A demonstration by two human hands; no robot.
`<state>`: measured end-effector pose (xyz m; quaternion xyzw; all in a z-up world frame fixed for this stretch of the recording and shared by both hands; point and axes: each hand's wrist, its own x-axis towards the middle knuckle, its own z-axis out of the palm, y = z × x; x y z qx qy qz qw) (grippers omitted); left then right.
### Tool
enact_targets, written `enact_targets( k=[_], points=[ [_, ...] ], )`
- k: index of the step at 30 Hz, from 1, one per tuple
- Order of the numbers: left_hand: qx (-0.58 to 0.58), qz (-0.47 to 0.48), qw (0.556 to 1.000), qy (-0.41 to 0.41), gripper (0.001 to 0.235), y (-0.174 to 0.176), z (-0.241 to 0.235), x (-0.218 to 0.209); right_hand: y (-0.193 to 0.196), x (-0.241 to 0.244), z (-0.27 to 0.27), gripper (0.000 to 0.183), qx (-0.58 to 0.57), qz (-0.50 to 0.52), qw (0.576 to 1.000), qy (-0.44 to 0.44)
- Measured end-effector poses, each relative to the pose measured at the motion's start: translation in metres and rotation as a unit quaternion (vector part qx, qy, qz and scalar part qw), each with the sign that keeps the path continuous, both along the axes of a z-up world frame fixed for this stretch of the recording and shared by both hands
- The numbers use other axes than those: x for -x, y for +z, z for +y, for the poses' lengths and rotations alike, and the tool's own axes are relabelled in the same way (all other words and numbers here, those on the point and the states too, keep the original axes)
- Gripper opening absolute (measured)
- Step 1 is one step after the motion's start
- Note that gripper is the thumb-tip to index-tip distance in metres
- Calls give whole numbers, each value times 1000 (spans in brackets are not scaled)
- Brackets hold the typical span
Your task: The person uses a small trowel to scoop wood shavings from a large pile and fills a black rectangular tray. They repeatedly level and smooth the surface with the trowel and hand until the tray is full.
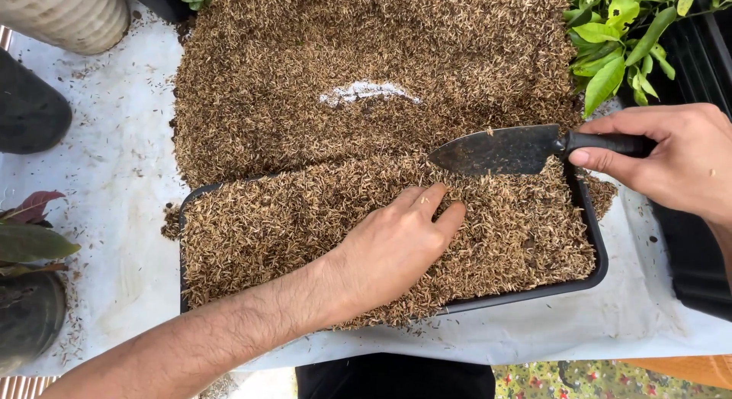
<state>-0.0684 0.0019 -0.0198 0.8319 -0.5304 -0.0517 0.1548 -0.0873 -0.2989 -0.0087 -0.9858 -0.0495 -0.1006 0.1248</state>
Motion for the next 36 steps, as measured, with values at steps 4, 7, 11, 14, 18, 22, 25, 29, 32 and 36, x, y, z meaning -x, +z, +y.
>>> enact_targets(
  k=[4,7,11,14,18,22,25,29,32,36],
  points=[
    [7,-10,1000,-4,53,0,2,-1,6,-6,7,33,6,37,999,-24],
    [12,-14,1000,2,51,-2,3,-1,5,-7,10,33,11,14,1000,-4],
    [11,-19,1000,-1,55,-5,5,-4,10,-4,14,29,-21,-4,999,28],
    [48,-25,999,6,53,0,13,-7,14,2,16,28,-50,-12,998,46],
    [169,-81,981,51,19,5,23,-10,16,9,27,29,-67,20,995,66],
    [214,-93,970,61,15,5,31,-7,17,13,35,29,-32,15,998,60],
    [217,-79,970,72,14,5,36,-6,28,15,36,33,-64,24,991,119],
    [218,-75,970,79,16,4,40,-10,27,19,37,33,-49,70,992,97],
    [211,-66,971,86,17,-1,40,-15,22,21,35,34,-28,71,993,94],
    [212,-61,970,97,19,-3,41,-21,20,17,35,30,-66,55,994,69]
  ],
)
